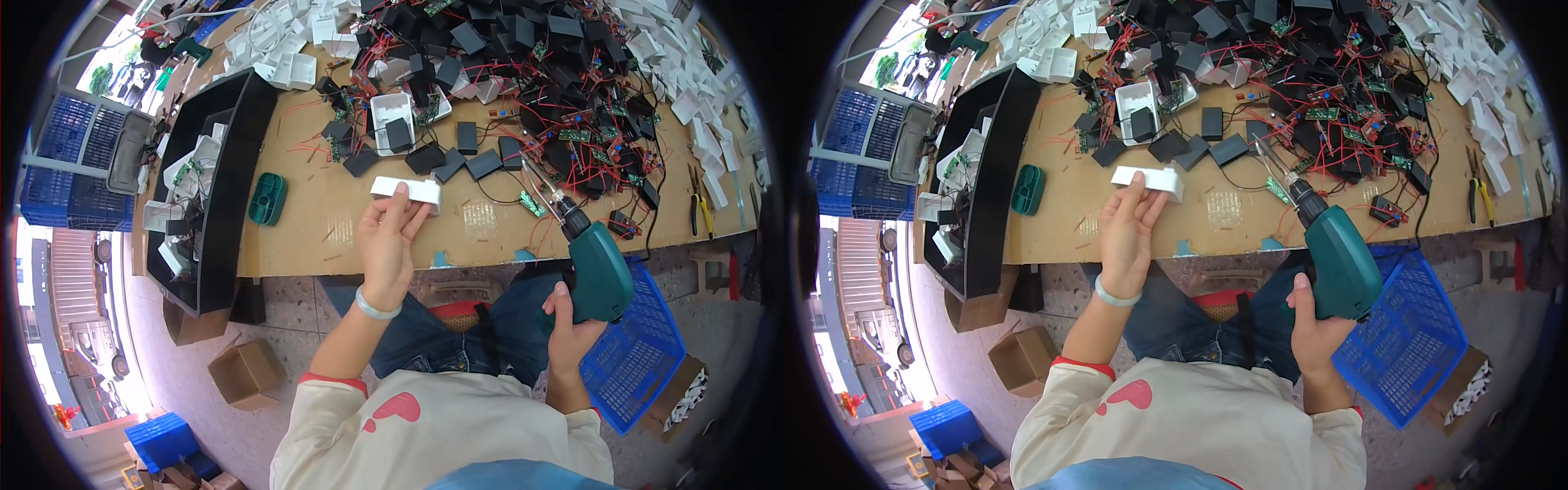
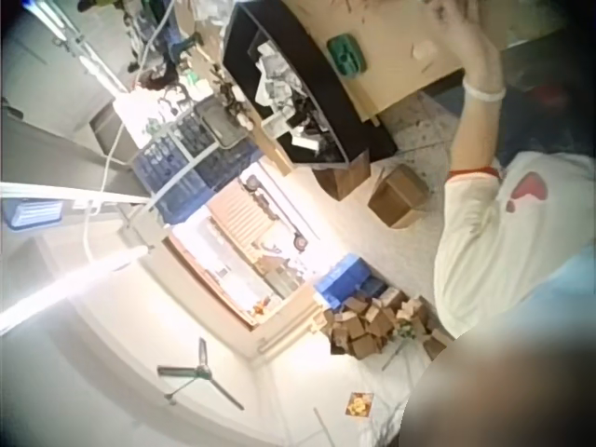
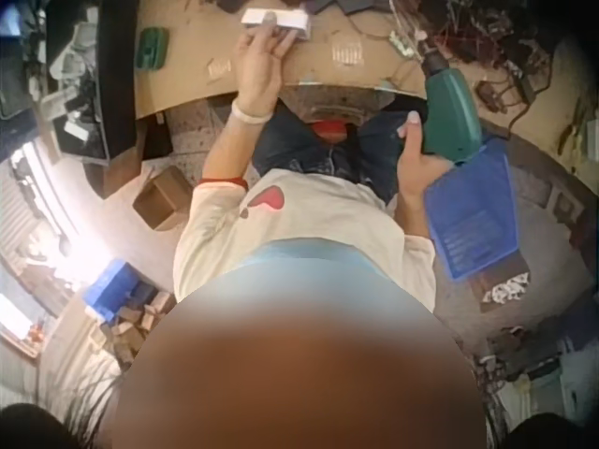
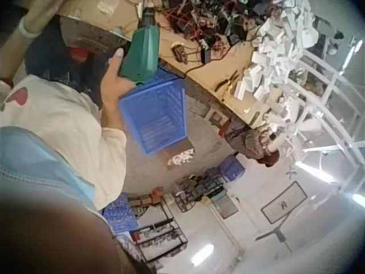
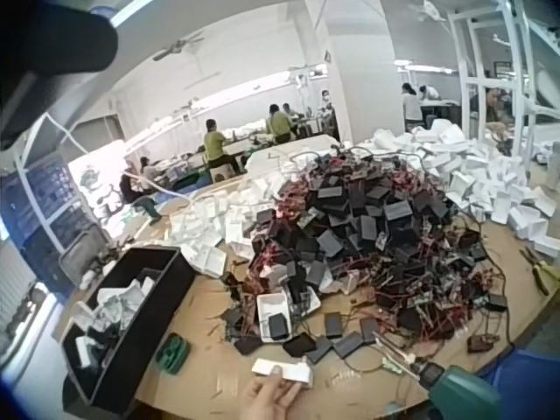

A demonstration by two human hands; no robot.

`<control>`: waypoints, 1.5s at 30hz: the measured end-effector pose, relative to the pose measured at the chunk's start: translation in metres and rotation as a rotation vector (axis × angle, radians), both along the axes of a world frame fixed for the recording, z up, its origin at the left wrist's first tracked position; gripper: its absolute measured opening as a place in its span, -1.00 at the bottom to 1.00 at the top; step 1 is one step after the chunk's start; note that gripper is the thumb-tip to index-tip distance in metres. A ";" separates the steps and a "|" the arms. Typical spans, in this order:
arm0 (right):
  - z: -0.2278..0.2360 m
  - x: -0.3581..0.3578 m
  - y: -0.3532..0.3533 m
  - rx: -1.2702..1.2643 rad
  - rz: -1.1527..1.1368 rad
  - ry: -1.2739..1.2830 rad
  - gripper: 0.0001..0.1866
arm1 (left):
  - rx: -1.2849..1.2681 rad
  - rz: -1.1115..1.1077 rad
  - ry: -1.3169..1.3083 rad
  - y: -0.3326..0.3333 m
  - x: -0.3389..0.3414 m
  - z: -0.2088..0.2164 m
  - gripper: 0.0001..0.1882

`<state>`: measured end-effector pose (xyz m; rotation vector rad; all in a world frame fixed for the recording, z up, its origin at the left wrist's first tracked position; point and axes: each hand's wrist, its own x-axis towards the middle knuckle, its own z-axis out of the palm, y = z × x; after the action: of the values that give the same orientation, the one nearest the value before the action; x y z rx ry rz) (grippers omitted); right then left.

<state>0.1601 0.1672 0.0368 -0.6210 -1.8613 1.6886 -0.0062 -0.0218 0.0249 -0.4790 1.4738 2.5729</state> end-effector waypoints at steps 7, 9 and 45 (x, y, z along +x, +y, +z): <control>-0.001 0.006 -0.004 -0.026 -0.031 0.010 -0.69 | 0.307 -0.025 0.005 0.012 0.002 0.007 -0.69; 0.000 0.007 -0.005 -0.018 -0.011 -0.001 -0.69 | 0.354 -0.066 0.008 0.015 0.008 0.006 -0.69; 0.008 0.025 -0.022 0.046 0.020 -0.018 -0.69 | -1.003 -0.114 0.815 -0.056 -0.015 0.027 -0.86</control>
<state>0.1851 0.1454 0.0447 -0.6023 -1.9193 1.6526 -0.0212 -0.0781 0.0519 0.6712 2.8897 1.7851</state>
